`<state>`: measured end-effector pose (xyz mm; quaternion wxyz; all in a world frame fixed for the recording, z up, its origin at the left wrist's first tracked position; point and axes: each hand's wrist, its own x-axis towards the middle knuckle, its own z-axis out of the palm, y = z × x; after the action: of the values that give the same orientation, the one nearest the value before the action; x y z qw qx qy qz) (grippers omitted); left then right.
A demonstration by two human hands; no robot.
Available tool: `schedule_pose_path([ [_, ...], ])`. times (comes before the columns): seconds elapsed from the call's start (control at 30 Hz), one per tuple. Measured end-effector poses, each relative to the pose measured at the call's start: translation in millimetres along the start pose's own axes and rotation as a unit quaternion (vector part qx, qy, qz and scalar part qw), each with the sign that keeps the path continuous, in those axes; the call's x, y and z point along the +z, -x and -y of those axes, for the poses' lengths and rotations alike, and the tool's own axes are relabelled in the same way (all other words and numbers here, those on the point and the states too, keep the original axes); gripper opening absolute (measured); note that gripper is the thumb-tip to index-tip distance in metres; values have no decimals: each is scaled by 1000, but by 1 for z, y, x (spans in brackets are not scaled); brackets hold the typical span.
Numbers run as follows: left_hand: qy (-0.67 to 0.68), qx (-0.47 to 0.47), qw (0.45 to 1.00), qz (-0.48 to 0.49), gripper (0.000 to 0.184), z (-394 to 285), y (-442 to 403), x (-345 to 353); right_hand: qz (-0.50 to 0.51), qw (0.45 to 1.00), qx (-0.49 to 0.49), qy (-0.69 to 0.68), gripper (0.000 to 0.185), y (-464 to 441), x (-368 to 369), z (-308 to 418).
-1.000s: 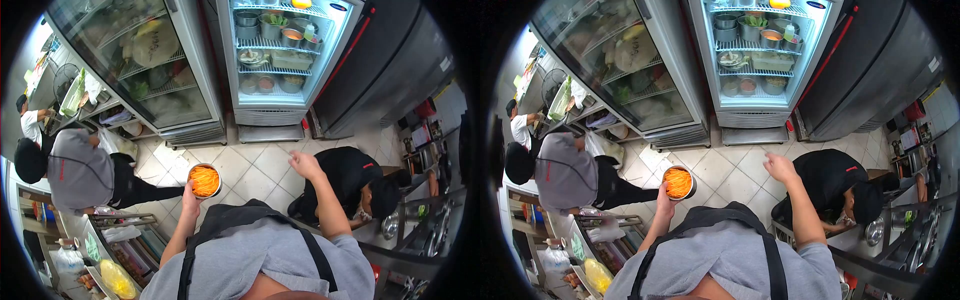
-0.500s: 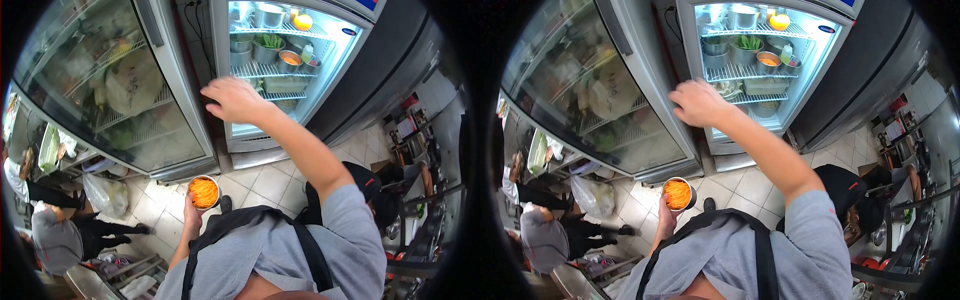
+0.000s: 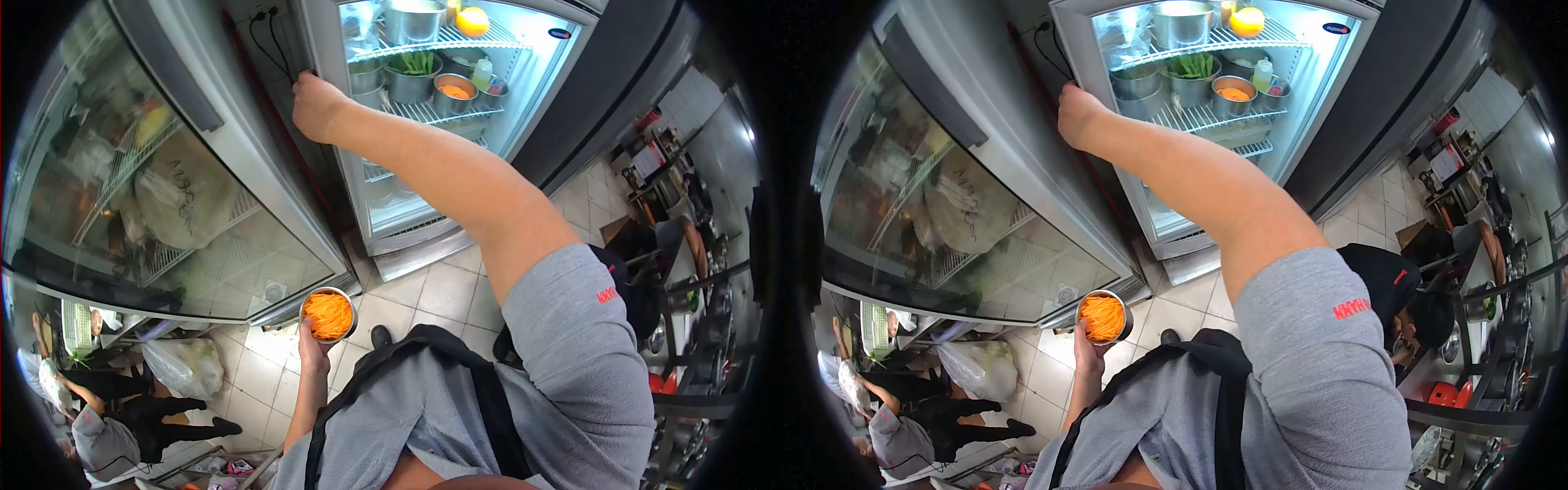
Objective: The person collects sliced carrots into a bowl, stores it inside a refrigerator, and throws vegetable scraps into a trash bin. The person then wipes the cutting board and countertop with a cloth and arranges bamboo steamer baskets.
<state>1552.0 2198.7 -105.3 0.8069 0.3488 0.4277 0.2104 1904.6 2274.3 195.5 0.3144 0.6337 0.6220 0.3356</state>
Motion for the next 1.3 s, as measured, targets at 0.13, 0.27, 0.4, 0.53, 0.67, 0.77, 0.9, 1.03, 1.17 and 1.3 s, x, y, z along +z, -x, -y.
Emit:
schedule_pose_path([
  [0.13,4,7,1000,11,53,-4,13,22,10,998,3,-56,26,-4,0,3],
  [0.27,-10,17,1000,11,53,2,29,39,-44,996,11,-74,23,35,-14,21],
  [0.4,-16,-2,1000,25,53,20,33,42,-129,961,-27,-242,19,130,-47,41],
  [0.53,-46,1,999,26,55,20,53,71,-40,674,-124,-727,39,289,-95,27],
  [0.67,-80,-46,995,42,56,27,43,94,-90,556,80,-822,32,453,-54,23],
  [0.77,-116,-54,989,78,55,31,40,114,-144,404,360,-829,39,562,-16,40],
  [0.9,-174,-82,977,90,47,37,25,146,-308,288,484,-767,87,584,-21,64],
  [1.03,-187,-87,968,143,46,43,4,178,-359,395,501,-681,119,571,-36,59],
  [1.17,-187,-77,968,150,46,24,-1,230,-390,338,574,-636,115,596,-40,53],
  [1.3,-157,-76,963,203,46,-4,-36,273,-469,368,590,-545,102,613,-49,36],
])
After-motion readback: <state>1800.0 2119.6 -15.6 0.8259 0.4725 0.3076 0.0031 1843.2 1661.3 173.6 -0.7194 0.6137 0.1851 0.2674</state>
